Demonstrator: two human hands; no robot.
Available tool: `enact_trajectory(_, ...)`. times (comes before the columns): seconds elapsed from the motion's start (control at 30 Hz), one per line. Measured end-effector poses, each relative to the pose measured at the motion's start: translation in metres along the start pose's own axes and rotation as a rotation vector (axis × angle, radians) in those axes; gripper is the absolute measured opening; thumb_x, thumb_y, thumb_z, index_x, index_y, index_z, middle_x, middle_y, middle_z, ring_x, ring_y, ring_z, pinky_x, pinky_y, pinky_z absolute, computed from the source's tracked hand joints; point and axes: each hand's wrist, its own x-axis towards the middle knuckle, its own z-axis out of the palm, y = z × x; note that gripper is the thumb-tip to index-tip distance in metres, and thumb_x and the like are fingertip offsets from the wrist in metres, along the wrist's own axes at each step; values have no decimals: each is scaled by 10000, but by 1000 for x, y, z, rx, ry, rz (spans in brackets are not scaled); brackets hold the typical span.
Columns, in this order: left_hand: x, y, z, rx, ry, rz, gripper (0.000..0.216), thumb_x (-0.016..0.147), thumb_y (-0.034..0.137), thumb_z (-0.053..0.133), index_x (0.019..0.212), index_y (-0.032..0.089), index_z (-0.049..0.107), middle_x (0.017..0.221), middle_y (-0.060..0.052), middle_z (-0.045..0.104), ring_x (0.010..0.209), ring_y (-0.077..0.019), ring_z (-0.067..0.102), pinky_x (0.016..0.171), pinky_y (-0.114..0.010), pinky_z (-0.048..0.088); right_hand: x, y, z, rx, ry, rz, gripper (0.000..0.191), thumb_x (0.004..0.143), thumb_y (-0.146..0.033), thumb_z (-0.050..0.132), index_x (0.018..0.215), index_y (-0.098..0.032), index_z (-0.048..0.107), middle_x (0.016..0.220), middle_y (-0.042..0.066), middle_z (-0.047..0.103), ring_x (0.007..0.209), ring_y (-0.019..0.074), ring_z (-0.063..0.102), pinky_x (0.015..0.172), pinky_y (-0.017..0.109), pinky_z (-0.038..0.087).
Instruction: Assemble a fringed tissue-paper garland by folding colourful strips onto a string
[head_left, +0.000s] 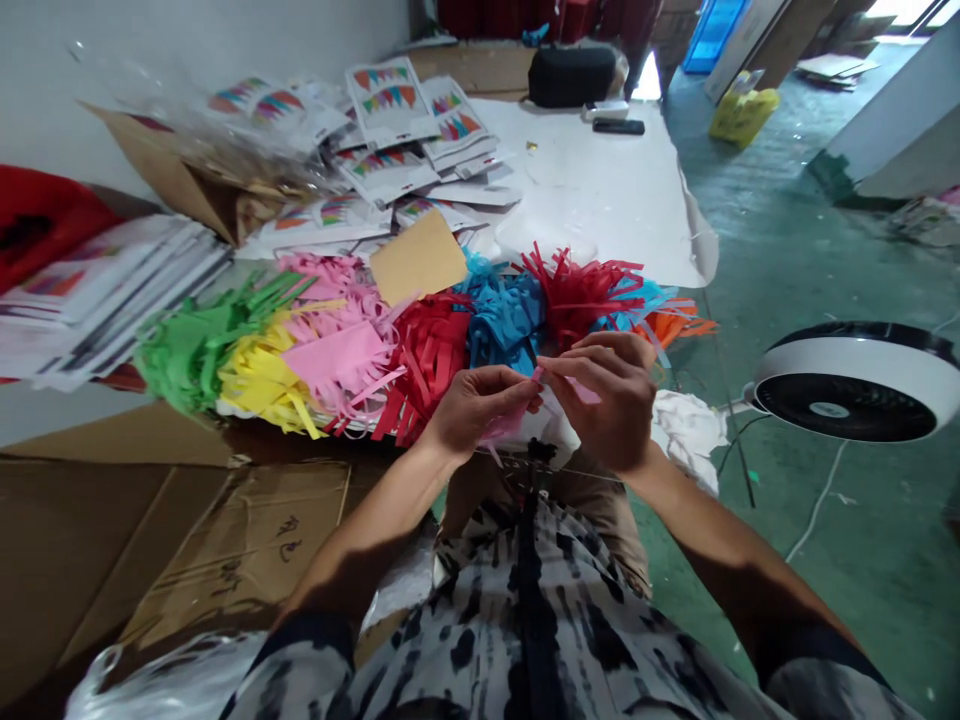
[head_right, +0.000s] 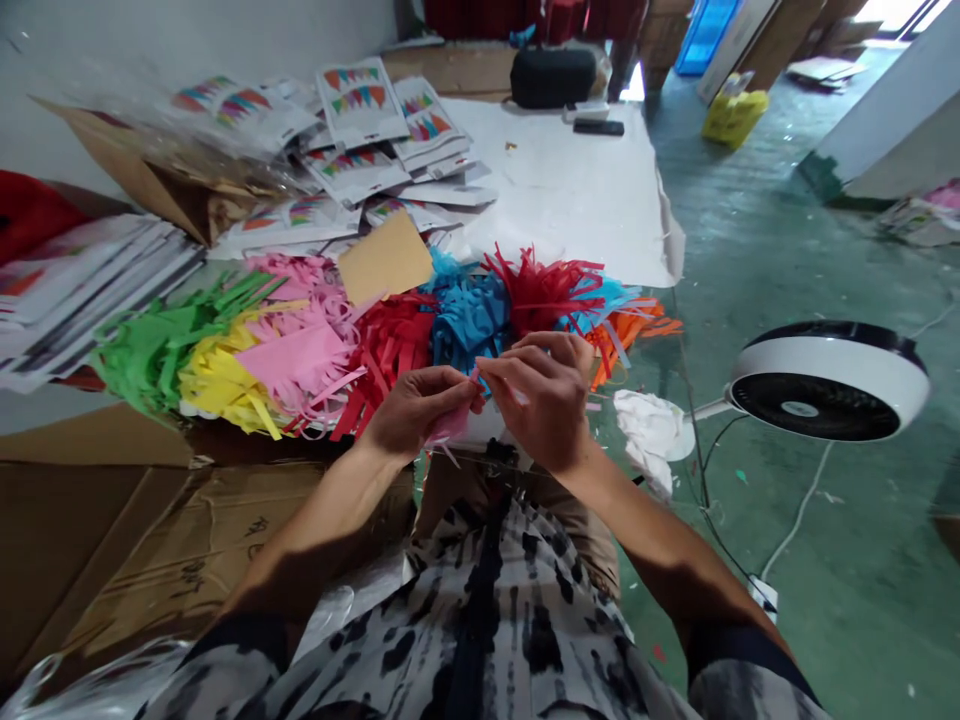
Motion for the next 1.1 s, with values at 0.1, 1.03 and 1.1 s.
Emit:
enact_trajectory(0.1,8,3,2,62,82,229,338,712,521,935,765,214,804,1052,-61,781,983,-196,702,858,-343,564,16,-9,5,291,10,146,129,978,-309,707,942,-300,831,916,34,772,977,237,672,923,445,535)
enact_trajectory(1.03,44,38,-23,-130,363,393,294,811,319,896,1071,206,818,913,-45,820,855,-154,777,815,-264,609,204,76,89,-222,-277,256,340,1051,-299,488,1182,-204,787,1235,98,787,1173,232,710,989,333,525)
enact_trajectory(1.1,49,35,-27,-194,355,350,221,807,306,892,989,199,826,883,-28,807,827,-132,762,805,-235,588,222,95,107,-387,-402,343,318,1024,-295,534,1140,-190,811,1215,144,790,1190,287,713,964,354,524)
